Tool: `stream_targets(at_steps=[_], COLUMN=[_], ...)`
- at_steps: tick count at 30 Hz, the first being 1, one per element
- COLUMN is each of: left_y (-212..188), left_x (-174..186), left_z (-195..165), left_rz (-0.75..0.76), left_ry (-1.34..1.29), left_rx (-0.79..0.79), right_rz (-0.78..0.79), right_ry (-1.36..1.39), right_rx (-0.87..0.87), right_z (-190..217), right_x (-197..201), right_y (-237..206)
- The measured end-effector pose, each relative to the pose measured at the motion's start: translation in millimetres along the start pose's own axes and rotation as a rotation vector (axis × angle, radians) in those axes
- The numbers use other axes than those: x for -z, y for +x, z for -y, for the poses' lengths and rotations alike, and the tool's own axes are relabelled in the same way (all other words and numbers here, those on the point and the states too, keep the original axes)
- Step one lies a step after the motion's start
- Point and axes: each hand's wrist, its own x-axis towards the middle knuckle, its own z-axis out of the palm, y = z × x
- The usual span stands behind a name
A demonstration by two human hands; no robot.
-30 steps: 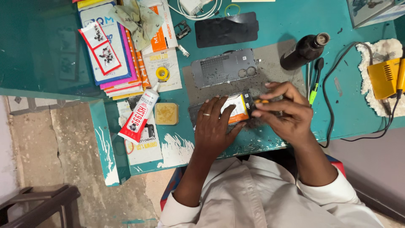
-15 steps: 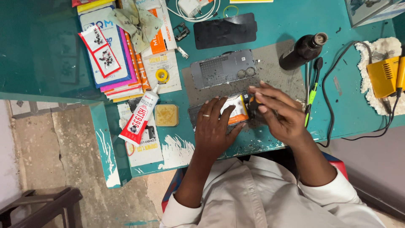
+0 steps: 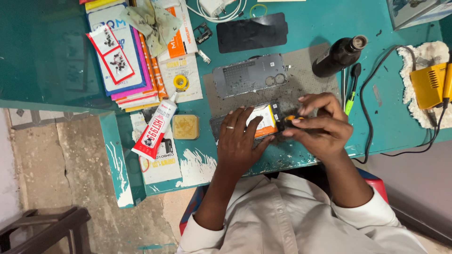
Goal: The person uses a screwdriver to remove screws from a smartphone, then uses a metal prying tool to separate the screen from the chassis. The person detaches the battery connector and removes the battery from the phone.
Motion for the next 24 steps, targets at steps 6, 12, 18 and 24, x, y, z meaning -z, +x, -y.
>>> stream_targets(at_steps=[6,12,18,24], left_y=[-5,-7,-7,-10], left_x=[-6,-9,-20,-16], left_z=[5,7,4,-1], left_rz=[0.010,0.010,0.019,0.019], left_ry=[0.014,0.012,0.022,0.032], left_rx=[0.001,0.000,0.005,0.006], right_rz=[0.071,-0.030,0.077,0.016], right_ry=[-0.142,-0.176,-0.148,-0.133], right_rx=[-0.195,-0.100,-0.081,-0.285], right_z=[-2,1,-6,0], right_x=[0,-5,5,7], right_y=[-4,-7,-9,-14])
